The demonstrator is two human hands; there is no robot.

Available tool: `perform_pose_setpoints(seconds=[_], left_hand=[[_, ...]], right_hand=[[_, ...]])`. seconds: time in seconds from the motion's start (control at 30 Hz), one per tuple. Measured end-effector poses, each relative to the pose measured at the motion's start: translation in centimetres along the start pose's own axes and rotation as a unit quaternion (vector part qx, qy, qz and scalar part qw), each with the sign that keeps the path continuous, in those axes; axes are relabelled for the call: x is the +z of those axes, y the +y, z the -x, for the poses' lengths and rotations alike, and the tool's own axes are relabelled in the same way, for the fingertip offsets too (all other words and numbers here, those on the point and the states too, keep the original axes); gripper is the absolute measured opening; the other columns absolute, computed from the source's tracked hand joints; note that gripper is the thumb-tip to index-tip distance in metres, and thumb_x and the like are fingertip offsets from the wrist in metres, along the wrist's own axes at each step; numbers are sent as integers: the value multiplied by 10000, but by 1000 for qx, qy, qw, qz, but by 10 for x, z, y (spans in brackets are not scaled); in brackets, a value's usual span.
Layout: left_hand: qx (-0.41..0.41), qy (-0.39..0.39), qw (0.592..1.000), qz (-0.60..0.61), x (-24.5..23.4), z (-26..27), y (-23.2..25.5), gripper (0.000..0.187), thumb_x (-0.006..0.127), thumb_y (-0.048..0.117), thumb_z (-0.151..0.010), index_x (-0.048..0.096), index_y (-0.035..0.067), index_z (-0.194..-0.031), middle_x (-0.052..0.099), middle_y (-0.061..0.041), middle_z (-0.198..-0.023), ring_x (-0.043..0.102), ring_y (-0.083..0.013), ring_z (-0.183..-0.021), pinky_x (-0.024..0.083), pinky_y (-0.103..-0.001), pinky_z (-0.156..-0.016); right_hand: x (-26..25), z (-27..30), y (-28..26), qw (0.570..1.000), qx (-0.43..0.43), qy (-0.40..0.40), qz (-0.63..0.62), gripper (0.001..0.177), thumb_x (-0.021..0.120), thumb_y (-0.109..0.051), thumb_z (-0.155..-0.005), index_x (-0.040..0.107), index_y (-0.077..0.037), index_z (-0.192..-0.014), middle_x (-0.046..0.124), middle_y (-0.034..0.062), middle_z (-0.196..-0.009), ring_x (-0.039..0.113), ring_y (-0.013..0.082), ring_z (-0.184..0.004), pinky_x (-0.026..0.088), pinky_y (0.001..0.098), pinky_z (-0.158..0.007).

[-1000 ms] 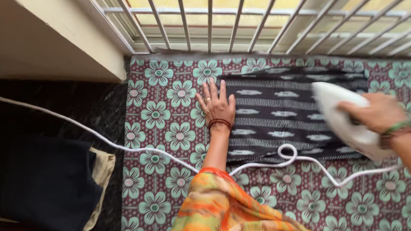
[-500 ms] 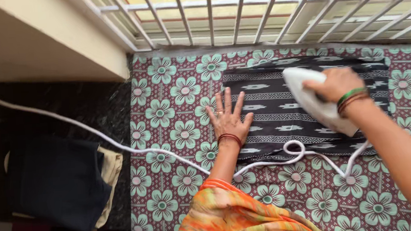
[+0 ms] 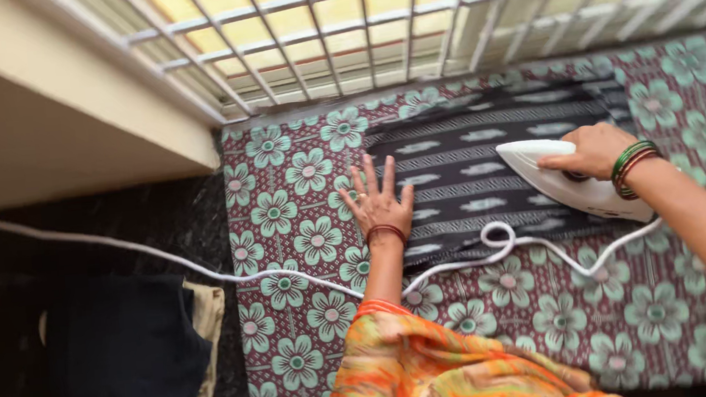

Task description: The person irons a dark patterned cloth on a floral-patterned ironing board. They repeatedly smooth the fabric with their left hand and pass a white electric iron over it with their right hand, adjusting the cloth's position as needed.

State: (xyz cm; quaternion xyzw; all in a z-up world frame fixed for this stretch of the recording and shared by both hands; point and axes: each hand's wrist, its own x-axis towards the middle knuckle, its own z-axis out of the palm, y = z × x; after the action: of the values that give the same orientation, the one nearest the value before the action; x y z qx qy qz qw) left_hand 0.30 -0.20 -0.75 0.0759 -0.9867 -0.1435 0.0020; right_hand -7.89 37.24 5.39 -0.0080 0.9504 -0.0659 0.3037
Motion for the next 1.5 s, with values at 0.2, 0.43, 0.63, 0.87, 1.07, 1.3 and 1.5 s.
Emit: perform_pose_setpoints(seconds=[0.2,0.43,0.63,0.87,1.07,1.3,1.5], left_hand=[[-8,11,1000,-17,-1,-2,0,706,511,602,-936,329,387,-1583,133,-54,-1710,97,-317,-1574,13,-631,-1231],[-6,32,999,-40,8,-4,-3,681,491,576,-958,307,402,-1590,122,-18,-1720,89,-302,-1579,13,-604,-1234],[-30,12,999,-42,14,-10,-9,668,464,579,-974,282,406,-1593,117,7,-1713,87,-271,-1580,11,-549,-1254],[-27,55,997,-38,41,0,-26,661,466,521,-1017,291,326,-1623,149,-34,-1728,121,-301,-1588,70,-538,-1267],[-62,41,996,-50,48,53,-30,797,529,510,-964,255,154,-1622,145,-102,-1697,132,-323,-1554,92,-559,-1221],[-63,154,984,62,31,72,-16,700,690,336,-856,506,38,-1463,536,-198,-1483,486,-381,-1374,392,-490,-1158],[-240,84,962,98,7,71,3,559,706,420,-851,619,79,-1286,664,-210,-1259,606,-397,-1193,467,-501,-1017]], right_hand=[[36,42,30,995,66,54,57,757,598,-805,-807,814,-158,-1133,750,226,-1095,737,381,-1050,579,478,-933],[80,116,30,997,20,62,-29,719,572,-774,-769,789,-201,-1146,779,175,-1036,758,350,-1004,597,460,-926],[79,181,50,966,-4,170,-194,599,731,-618,-736,781,-193,-1155,804,132,-891,790,264,-818,617,387,-771],[145,236,152,794,-93,273,-536,498,847,-294,-776,716,7,-1151,757,91,-952,683,101,-828,571,278,-724],[221,291,180,825,101,281,-481,372,869,-121,-835,719,77,-1111,767,184,-896,730,219,-777,563,312,-712],[278,281,166,750,-5,326,-575,357,839,-88,-850,704,77,-1136,756,174,-906,721,206,-781,562,308,-723],[263,247,147,734,-69,323,-594,347,812,-61,-864,692,77,-1158,747,166,-914,712,195,-785,561,305,-731]])
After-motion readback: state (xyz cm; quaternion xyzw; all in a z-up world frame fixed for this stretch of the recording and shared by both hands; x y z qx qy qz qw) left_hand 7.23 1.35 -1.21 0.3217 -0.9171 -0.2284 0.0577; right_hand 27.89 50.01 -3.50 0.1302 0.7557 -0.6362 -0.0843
